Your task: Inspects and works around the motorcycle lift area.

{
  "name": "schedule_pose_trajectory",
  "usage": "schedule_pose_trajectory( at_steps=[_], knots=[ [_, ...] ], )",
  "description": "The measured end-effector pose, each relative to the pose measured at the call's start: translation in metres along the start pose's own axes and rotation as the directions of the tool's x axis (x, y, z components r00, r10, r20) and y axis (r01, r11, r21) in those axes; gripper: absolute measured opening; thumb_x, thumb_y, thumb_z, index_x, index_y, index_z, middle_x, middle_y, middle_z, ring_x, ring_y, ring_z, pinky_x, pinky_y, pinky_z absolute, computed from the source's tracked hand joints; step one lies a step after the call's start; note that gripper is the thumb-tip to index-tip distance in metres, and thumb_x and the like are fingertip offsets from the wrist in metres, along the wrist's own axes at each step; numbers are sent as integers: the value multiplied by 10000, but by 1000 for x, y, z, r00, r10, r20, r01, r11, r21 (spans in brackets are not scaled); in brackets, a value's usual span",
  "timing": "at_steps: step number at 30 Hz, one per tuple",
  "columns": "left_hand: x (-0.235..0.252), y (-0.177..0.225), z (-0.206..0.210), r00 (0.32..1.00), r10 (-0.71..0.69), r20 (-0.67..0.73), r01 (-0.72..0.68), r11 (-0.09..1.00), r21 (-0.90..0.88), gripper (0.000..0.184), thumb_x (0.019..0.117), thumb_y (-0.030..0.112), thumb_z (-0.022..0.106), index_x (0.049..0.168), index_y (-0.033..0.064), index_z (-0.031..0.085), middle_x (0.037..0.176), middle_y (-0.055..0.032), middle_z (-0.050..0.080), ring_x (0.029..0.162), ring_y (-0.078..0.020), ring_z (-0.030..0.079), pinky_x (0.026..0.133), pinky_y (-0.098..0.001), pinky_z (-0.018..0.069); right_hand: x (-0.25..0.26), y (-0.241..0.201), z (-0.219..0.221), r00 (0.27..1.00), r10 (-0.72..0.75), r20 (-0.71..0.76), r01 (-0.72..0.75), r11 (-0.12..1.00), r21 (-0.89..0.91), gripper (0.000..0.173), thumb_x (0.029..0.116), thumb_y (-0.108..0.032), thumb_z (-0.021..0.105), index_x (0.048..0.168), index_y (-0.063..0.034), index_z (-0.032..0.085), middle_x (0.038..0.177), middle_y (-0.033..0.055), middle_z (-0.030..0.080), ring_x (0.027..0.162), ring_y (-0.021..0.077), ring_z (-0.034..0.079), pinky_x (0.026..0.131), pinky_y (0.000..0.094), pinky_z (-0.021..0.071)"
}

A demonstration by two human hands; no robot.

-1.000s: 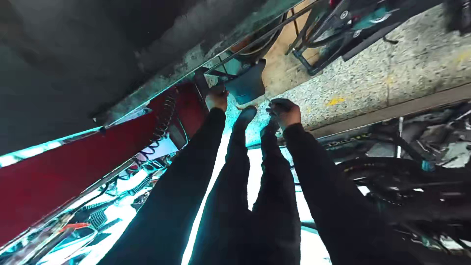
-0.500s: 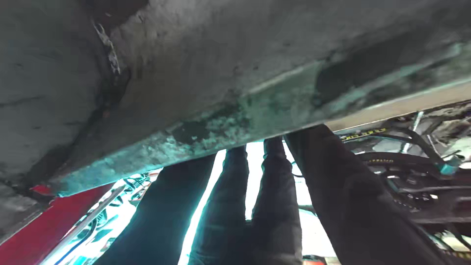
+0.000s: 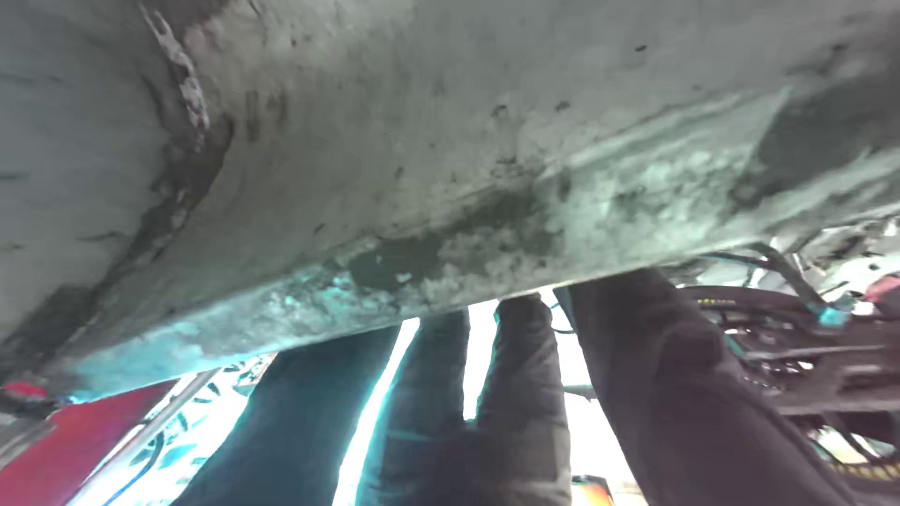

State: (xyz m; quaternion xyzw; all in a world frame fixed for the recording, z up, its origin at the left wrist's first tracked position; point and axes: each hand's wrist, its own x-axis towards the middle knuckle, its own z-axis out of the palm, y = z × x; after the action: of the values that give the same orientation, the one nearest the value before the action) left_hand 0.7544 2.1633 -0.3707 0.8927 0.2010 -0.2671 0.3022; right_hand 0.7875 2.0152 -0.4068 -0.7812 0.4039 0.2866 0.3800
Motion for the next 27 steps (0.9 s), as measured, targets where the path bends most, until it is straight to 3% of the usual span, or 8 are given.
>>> schedule_pose_trajectory(
  at_steps=[6,10,14,17,19,21,24,27],
  knots=[
    [-1,6,-3,997,11,71,-14,999,37,353,976,268,709,1253,50,690,1241,-169,707,1130,-260,698,1051,-424,507,5,0,-7,999,-43,26,42,998,42,409,1012,-379,627,1325,-114,626,1183,93,722,1060,237,708,960,457,551],
    [-4,17,-2,1000,0,10,0,1000,9,331,971,232,716,1227,24,693,1219,-176,709,1123,-248,697,1046,-393,510,4,3,-15,992,-90,93,86,995,46,413,1010,-294,616,1372,-99,579,1204,110,711,1067,236,705,963,454,546],
    [-8,41,-10,990,-144,3,143,985,93,466,959,295,733,1314,7,643,1317,-201,666,1263,-310,628,1129,-454,439,-35,29,-43,974,-95,206,50,975,214,473,976,-144,670,1409,-11,533,1176,199,694,1000,274,696,899,450,562],
    [-10,27,-9,992,-105,76,93,985,143,522,1012,322,655,1398,-15,560,1384,-240,609,1325,-369,570,1154,-514,414,-58,101,-50,955,-30,297,-33,978,205,491,959,-179,702,1414,-69,556,1162,180,720,997,298,725,905,509,592],
    [7,1,4,999,2,47,-12,981,195,495,980,417,675,1289,30,661,1270,-210,684,1215,-361,645,1077,-566,476,-83,157,-69,945,85,315,-121,988,96,488,946,-248,719,1389,-89,588,1170,167,726,1038,304,722,938,518,584],
    [3,3,6,990,71,125,-97,972,214,511,975,433,679,1286,27,671,1249,-218,690,1192,-360,658,1068,-566,488,-120,209,-114,912,255,322,-250,966,-58,527,958,-303,701,1413,-68,574,1309,215,659,1220,372,633,1058,575,483],
    [-45,27,-22,937,116,329,-220,929,298,467,1028,366,620,1329,10,642,1307,-227,664,1262,-366,618,1121,-560,447,-190,296,-177,851,462,251,-448,887,-112,488,966,-325,674,1380,-75,610,1341,229,640,1273,410,596,1073,620,458],
    [-101,49,-43,887,128,443,-332,844,421,448,1022,330,634,1310,-11,652,1331,-265,640,1304,-422,576,1130,-601,420,-261,358,-239,810,561,168,-575,817,46,439,985,-344,646,1337,-81,642,1276,211,679,1207,394,641,1045,618,482]
  ],
)
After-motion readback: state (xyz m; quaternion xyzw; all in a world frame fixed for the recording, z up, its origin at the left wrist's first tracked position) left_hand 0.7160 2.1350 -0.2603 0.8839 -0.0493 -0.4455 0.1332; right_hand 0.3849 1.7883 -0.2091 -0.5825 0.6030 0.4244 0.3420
